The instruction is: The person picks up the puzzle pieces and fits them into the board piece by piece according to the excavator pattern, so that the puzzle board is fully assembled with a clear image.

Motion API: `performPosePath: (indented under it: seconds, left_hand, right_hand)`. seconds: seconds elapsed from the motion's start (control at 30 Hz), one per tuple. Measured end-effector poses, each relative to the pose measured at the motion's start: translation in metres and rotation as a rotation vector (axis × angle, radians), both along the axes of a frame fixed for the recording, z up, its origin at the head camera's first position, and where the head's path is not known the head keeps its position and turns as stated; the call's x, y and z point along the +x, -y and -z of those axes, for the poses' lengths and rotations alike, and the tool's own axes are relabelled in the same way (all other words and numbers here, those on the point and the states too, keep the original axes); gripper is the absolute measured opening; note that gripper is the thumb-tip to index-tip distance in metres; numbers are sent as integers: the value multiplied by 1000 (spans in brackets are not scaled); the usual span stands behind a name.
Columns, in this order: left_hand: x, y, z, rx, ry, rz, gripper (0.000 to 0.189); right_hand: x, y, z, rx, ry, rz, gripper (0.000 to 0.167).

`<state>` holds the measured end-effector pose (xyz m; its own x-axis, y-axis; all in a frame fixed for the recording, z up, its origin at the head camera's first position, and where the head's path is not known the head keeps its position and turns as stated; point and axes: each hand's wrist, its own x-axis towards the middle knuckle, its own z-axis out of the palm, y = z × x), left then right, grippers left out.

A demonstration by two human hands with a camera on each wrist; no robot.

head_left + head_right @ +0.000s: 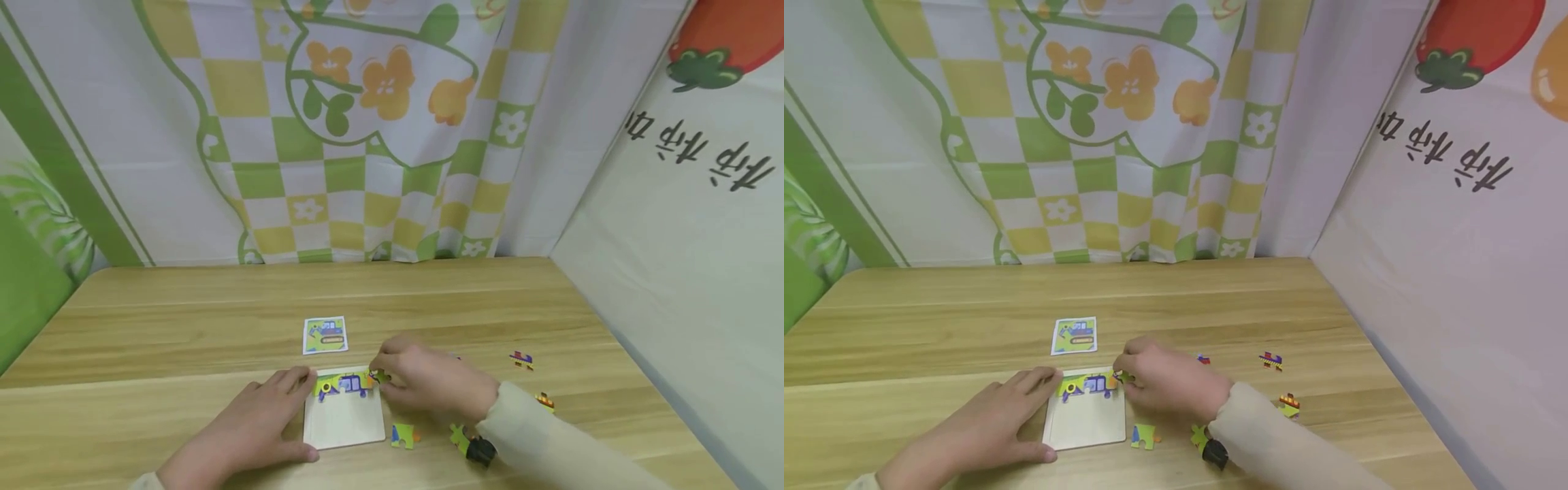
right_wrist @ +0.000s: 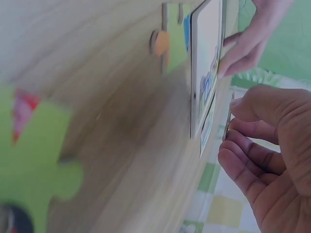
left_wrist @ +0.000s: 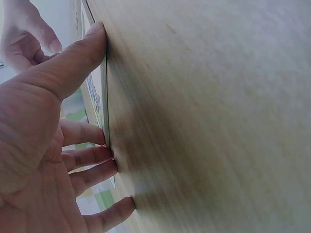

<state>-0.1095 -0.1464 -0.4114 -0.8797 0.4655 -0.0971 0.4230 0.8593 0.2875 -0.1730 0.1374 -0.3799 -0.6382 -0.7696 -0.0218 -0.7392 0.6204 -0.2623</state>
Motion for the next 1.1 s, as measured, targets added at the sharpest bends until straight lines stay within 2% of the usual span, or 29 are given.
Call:
performPosePath:
  seconds: [0.4,0.7,1.1]
  left_hand:
    - [-2,1,1,-5,-17,17,113]
    - [0,2,2,2,-19,6,112]
    - [0,3,1,0,-20,14,113]
  right_hand:
    - [3,31,5,54,-88,-126,26]
    - [3,52,10,66,-86,-194,28]
    - [7,67,15,77,-108,-202,24]
